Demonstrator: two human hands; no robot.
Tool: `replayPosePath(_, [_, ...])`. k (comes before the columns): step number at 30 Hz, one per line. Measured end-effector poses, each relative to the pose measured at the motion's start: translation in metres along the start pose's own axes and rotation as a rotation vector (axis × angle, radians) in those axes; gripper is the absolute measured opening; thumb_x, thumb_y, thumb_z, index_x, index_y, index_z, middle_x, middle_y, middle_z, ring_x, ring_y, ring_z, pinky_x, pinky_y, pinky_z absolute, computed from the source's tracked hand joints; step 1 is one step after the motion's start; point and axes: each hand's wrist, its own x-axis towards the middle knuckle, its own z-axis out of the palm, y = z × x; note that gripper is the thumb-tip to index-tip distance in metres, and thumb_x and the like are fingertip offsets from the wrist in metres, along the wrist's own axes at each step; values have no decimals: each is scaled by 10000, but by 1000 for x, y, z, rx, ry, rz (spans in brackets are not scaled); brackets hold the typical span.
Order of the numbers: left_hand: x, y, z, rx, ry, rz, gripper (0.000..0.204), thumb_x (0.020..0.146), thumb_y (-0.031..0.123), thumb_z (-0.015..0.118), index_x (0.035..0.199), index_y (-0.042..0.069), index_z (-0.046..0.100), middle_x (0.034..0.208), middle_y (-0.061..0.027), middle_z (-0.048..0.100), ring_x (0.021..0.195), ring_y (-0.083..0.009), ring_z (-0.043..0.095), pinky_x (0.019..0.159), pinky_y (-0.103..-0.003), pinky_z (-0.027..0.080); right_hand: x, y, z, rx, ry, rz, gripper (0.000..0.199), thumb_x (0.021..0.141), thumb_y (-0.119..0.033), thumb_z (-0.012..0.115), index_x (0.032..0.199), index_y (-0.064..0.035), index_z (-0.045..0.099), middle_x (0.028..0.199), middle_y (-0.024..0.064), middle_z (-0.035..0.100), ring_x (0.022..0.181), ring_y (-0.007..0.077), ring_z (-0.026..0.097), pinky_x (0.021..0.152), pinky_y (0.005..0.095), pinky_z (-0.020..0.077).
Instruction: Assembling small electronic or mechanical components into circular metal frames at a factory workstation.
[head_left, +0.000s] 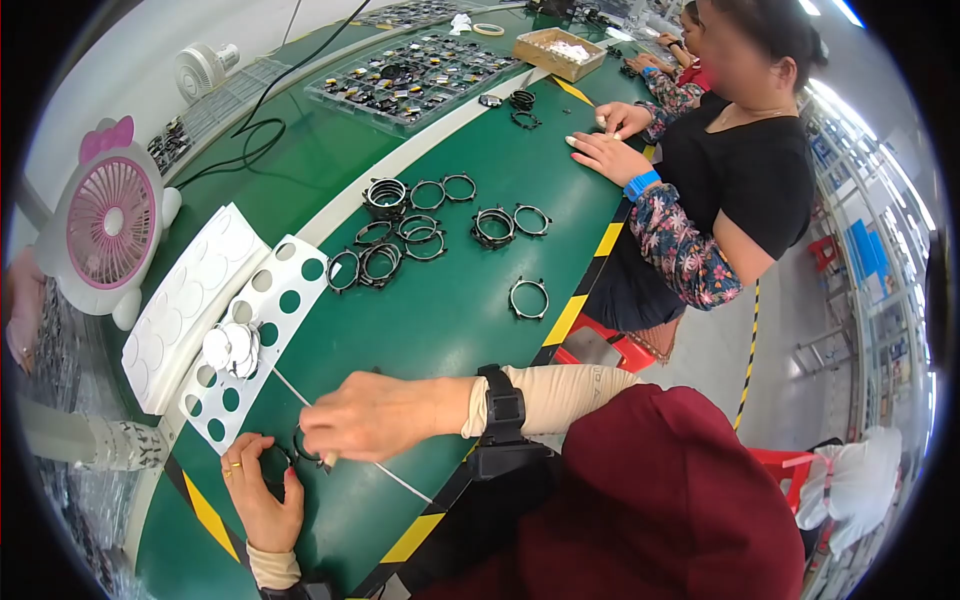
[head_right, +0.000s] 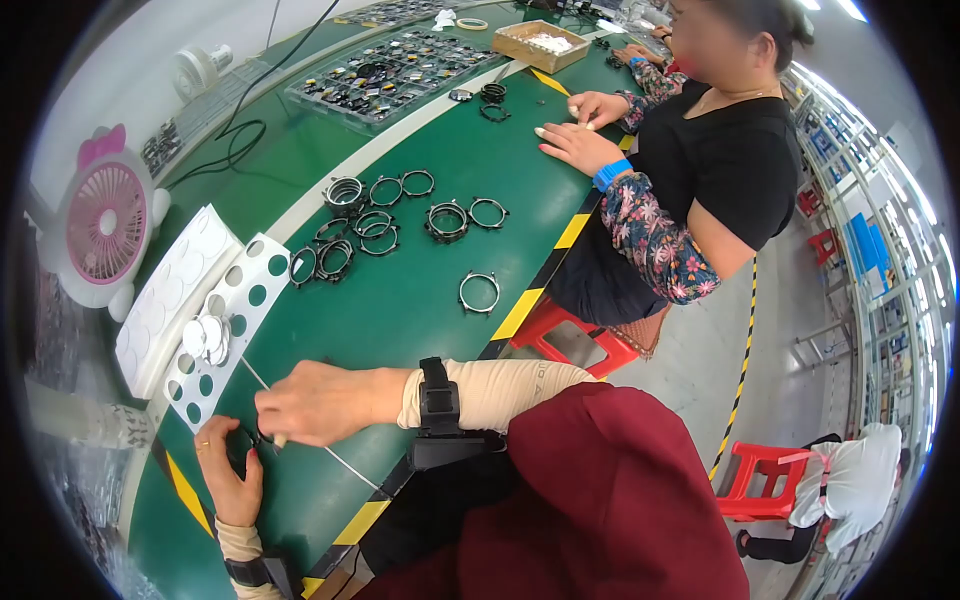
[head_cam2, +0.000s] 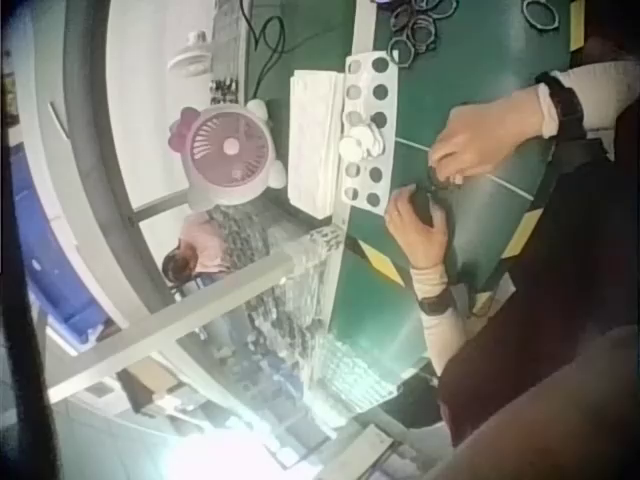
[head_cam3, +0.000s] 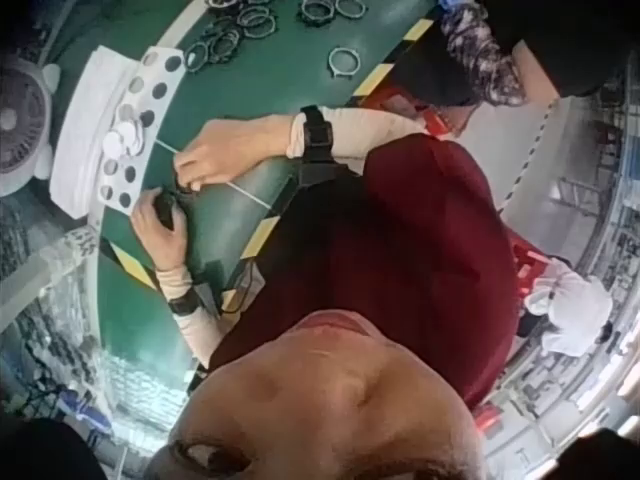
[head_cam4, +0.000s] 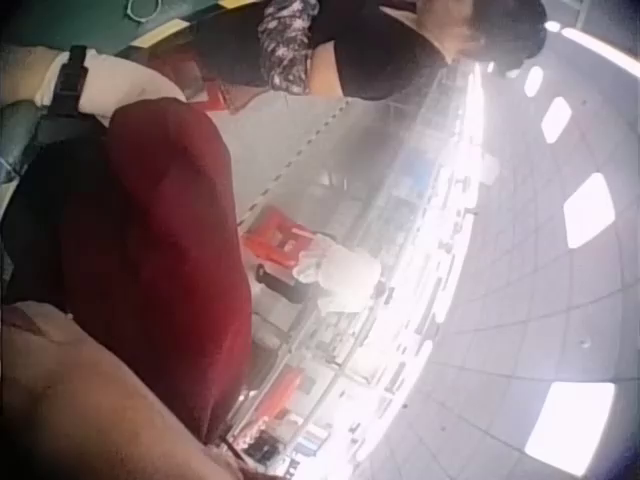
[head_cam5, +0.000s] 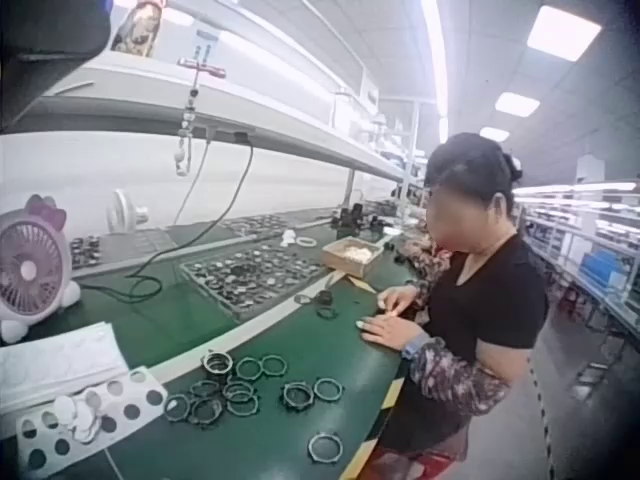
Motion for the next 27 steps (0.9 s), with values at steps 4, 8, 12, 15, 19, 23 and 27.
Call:
replayPosePath(4, [-2, 10, -5, -16, -17, -22, 401, 688, 49, 722, 1047, 3, 548, 1083, -176, 533, 1030, -359, 501, 923, -434, 401, -2, 1, 1, -26, 149, 109, 157, 768, -196, 702, 851, -87, 627, 862, 53, 534, 774, 209, 621, 571, 362, 485])
replayPosePath(8, [-7, 23, -11, -126, -87, -165, 385, 700, 54, 723, 1043, -3, 557, 1048, -155, 538, 1008, -340, 510, 912, -420, 408, -9, -8, -8, -38, 83, 26, 130, 809, -146, 690, 843, -88, 579, 865, 29, 516, 742, 186, 599, 500, 333, 467])
replayPosePath(12, [-12, 37, -9, -237, -15, -268, 442, 730, 59, 715, 1137, -6, 556, 1114, -149, 558, 1048, -329, 518, 930, -393, 411, -19, -15, -25, -65, -17, -113, 117, 816, -150, 686, 866, -99, 594, 868, 25, 518, 766, 187, 607, 520, 335, 477])
replayPosePath(15, [-10, 59, -9, -300, 90, -34, 558, 759, 53, 699, 1283, -8, 519, 1223, -165, 556, 1116, -330, 514, 961, -392, 406, -28, -23, -39, -78, 75, -125, 134, 824, -161, 682, 922, -110, 607, 885, 23, 534, 784, 195, 613, 526, 338, 480])
replayPosePath(19, [-1, 112, -10, -99, -80, 163, 640, 789, 25, 653, 1393, -3, 442, 1350, -187, 516, 1185, -344, 502, 1011, -404, 383, -33, -30, -49, -88, 355, 114, 158, 829, -165, 677, 965, -111, 618, 907, 25, 553, 800, 201, 616, 561, 349, 492])
replayPosePath(23, [-1, 118, 0, 1, -212, 171, 696, 770, 17, 688, 1414, 0, 425, 1343, -198, 511, 1194, -364, 493, 1037, -424, 366, -43, -34, -63, -131, 344, 236, 217, 826, -185, 685, 1019, -107, 623, 925, 32, 568, 832, 212, 605, 608, 353, 498])
replayPosePath(27, [1, 131, -1, -12, -199, 123, 759, 725, -4, 734, 1416, 1, 419, 1323, -201, 511, 1175, -380, 496, 1035, -418, 377, -50, -37, -74, -109, 423, 292, 223, 824, -183, 687, 1014, -84, 628, 909, 39, 574, 864, 221, 583, 641, 351, 496])
